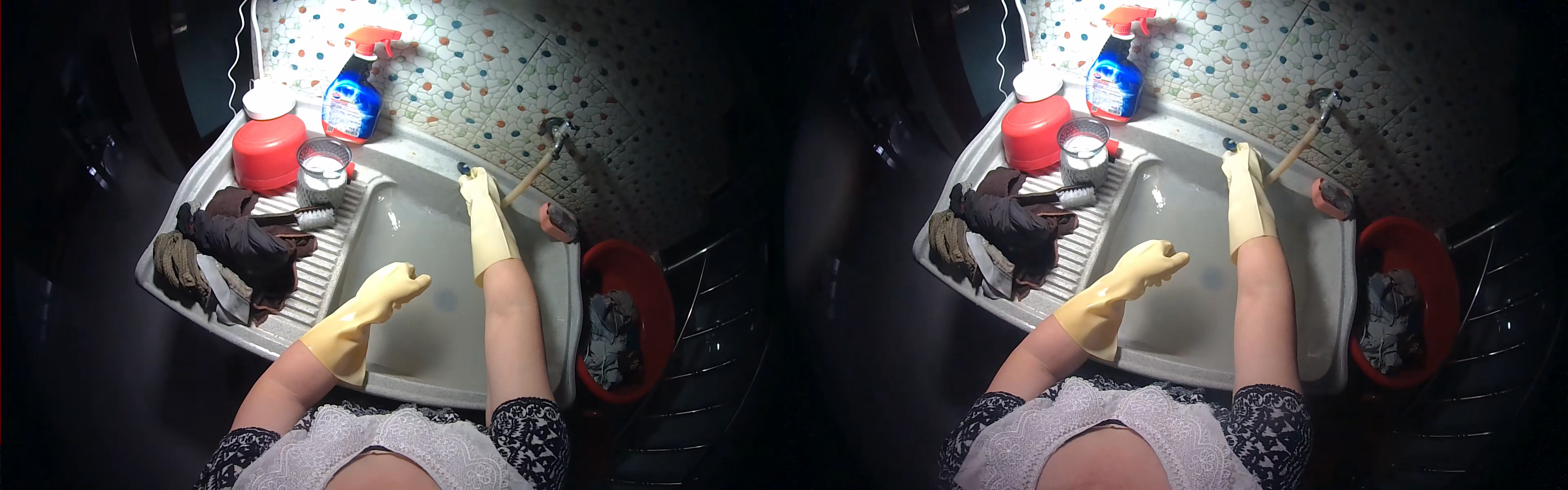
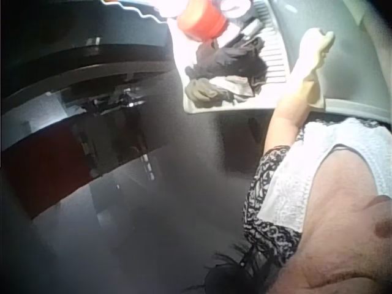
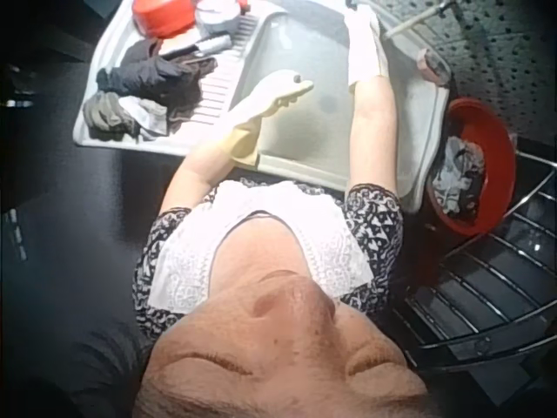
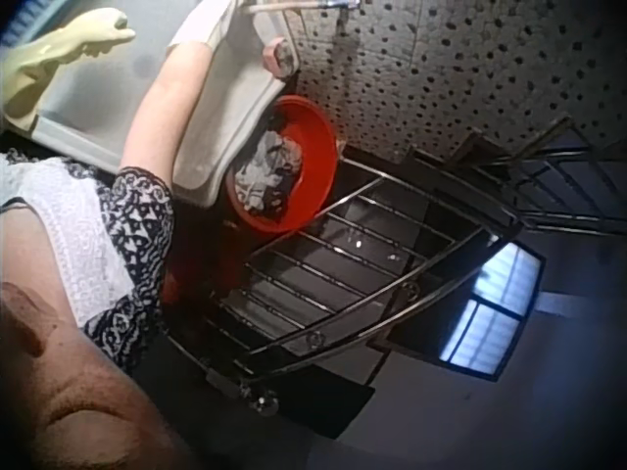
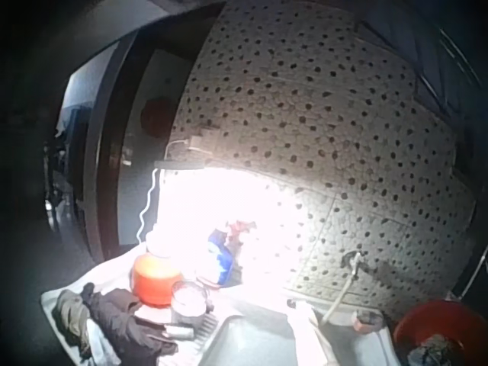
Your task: Washing and wringing out dark garments by hand in a sink.
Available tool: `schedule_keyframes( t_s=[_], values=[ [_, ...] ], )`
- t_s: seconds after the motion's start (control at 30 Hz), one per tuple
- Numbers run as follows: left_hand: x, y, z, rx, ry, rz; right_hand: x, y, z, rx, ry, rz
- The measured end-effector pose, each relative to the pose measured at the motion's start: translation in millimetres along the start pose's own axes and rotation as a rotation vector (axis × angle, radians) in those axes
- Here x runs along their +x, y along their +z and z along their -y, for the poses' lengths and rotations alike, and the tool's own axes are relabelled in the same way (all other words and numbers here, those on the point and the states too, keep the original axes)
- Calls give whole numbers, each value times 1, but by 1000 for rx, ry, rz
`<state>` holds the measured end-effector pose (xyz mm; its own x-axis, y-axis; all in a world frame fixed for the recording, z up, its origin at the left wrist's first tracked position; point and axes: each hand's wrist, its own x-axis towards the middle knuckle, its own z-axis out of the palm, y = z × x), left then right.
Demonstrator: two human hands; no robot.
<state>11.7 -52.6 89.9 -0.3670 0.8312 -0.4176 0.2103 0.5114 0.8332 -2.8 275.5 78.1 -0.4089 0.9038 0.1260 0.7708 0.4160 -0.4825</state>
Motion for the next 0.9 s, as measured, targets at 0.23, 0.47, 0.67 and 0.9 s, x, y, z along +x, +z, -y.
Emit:
schedule_keyframes(
  t_s=[0.23,0.47,0.67,0.9],
  values=[
    [0,-4,10,-12,-25,-7,-54,0,8,-120,-240,-147],
    [5,0,22,162,128,-134,-154,-54,-61,79,-340,141],
    [28,10,54,372,260,-139,-201,-107,-146,-33,32,264],
    [102,1,164,1048,443,-481,-215,-166,-170,181,269,303]
  ],
)
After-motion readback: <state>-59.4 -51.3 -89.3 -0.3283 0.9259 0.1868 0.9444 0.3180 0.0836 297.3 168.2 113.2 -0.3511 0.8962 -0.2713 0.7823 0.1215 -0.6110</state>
